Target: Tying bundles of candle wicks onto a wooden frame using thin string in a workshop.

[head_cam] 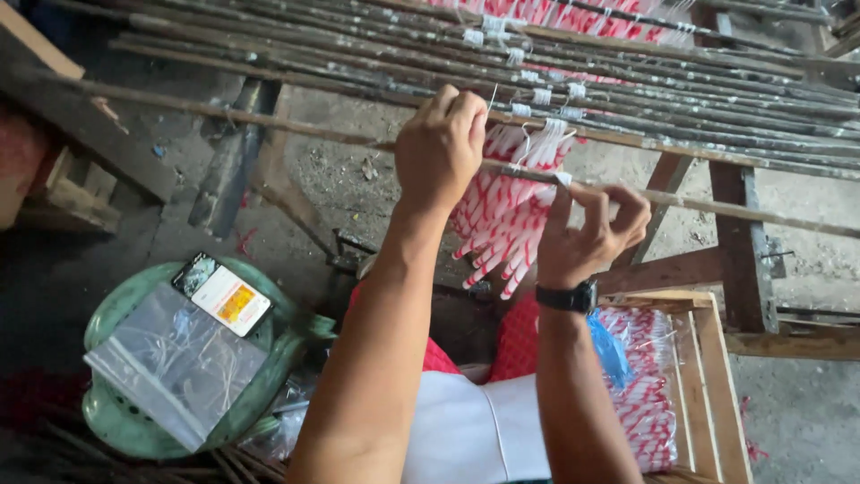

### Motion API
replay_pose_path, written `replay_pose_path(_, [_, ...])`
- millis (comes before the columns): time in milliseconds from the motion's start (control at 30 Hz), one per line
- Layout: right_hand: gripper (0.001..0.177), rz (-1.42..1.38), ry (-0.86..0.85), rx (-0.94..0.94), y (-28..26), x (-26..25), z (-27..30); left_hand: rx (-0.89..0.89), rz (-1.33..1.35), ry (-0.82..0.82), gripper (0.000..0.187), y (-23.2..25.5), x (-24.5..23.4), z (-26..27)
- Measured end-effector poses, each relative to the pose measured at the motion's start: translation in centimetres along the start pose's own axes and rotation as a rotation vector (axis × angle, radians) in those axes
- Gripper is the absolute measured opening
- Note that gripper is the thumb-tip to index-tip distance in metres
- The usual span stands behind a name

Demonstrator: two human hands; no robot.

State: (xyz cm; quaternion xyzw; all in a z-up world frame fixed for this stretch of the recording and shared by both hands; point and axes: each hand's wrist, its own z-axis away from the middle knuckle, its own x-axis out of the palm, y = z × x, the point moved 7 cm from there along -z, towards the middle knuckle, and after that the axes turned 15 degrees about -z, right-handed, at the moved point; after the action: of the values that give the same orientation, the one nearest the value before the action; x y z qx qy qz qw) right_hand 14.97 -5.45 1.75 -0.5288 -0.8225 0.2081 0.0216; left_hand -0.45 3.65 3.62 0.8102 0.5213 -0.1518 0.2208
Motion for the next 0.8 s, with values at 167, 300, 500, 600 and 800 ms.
replay_pose_path(167, [0.010, -0.177, -0.190, -0.025, -0.4, 0.2, -1.3, -0.030, 0.010, -0.051, 0.014, -0.3, 0.4, 0.1])
replay_pose_path(300, [0.004, -0.072, -0.283, 0.024, 1.1, 0.6, -1.4, -0.098, 0.400, -0.067, 0.010, -0.4, -0.9, -0.2])
replay_pose_path(500, [0.009, -0.111, -0.368, 0.117, 2.6, 1.0, -1.5, -0.279, 0.488, -0.491, 0.005, 4.1, -0.1, 4.8])
replay_pose_path(600, [0.007, -0.144, -0.399, 0.125, 2.6, 1.0, -1.6, -0.372, 0.473, -0.545, 0.005, 4.5, 1.2, 6.1])
replay_pose_path(800, [0.007, -0.157, -0.413, 0.194, 2.8, 0.6, -1.8, -0.323, 0.400, -0.604, 0.010, 5.7, 1.2, 5.9])
